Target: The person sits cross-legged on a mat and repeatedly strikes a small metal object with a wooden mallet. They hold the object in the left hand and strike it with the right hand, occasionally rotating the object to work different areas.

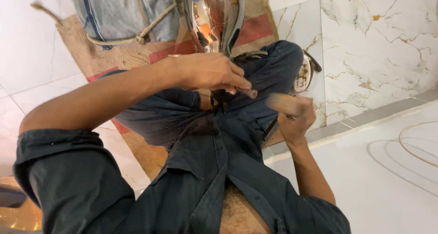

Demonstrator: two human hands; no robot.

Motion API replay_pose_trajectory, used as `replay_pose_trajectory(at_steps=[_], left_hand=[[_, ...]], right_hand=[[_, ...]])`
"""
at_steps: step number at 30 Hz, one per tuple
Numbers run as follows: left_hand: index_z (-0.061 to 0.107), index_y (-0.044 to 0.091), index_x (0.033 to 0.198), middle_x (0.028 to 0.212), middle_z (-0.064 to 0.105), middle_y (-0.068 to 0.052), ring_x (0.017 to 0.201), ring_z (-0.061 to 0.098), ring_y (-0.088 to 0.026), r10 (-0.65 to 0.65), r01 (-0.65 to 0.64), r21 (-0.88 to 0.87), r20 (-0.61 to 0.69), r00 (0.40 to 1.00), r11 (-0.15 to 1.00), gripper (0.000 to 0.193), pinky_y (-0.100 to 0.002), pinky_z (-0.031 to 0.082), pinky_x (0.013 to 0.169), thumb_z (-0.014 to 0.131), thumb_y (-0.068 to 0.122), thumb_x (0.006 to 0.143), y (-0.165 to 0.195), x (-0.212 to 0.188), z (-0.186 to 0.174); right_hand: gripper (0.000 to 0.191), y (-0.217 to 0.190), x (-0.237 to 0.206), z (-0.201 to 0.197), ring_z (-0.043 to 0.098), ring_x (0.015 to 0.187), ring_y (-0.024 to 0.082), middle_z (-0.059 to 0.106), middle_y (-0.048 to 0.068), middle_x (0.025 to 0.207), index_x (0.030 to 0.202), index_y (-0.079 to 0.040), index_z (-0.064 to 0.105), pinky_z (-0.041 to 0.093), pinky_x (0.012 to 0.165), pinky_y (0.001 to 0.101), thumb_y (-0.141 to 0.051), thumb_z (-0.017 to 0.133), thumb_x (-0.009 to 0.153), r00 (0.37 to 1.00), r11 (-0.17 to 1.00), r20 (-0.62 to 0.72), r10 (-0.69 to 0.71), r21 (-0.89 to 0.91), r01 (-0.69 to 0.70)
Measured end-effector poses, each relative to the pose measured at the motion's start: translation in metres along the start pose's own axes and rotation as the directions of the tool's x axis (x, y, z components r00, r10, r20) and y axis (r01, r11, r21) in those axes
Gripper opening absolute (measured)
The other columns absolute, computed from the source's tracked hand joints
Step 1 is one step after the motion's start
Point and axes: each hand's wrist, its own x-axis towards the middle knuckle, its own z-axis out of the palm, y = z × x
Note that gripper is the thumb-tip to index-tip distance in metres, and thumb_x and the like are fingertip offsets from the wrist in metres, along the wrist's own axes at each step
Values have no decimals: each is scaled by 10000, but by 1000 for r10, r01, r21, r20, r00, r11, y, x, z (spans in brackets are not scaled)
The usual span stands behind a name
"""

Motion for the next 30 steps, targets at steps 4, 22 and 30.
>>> replay_pose_trajectory(at_steps=[4,22,30], left_hand=[[636,67,1318,995,691,-123,881,693,-357,-7,6,11,27,1000,1000,355,-491,523,719,611,179,983,-1,-2,-1],[602,81,1357,1098,737,-131,959,730,-297,-328,285,-178,-300,896,942,501,-441,570,806,754,59,880,20,23,-2],[635,153,1348,1010,750,-114,923,706,-342,-305,307,-16,68,950,952,552,-474,527,787,787,149,817,-4,35,0]], right_hand=[[250,-11,12,-1,614,849,311,629,107,943,974,-36,608,482,749,430,-17,845,898,993,974,27,-115,-195,118],[626,12,3,5,658,987,121,661,55,1096,1446,5,449,566,910,268,62,746,897,783,558,209,586,596,-577],[355,2,12,5,665,883,116,710,49,1016,1196,-1,579,544,819,254,61,728,880,773,627,174,610,491,-605]])
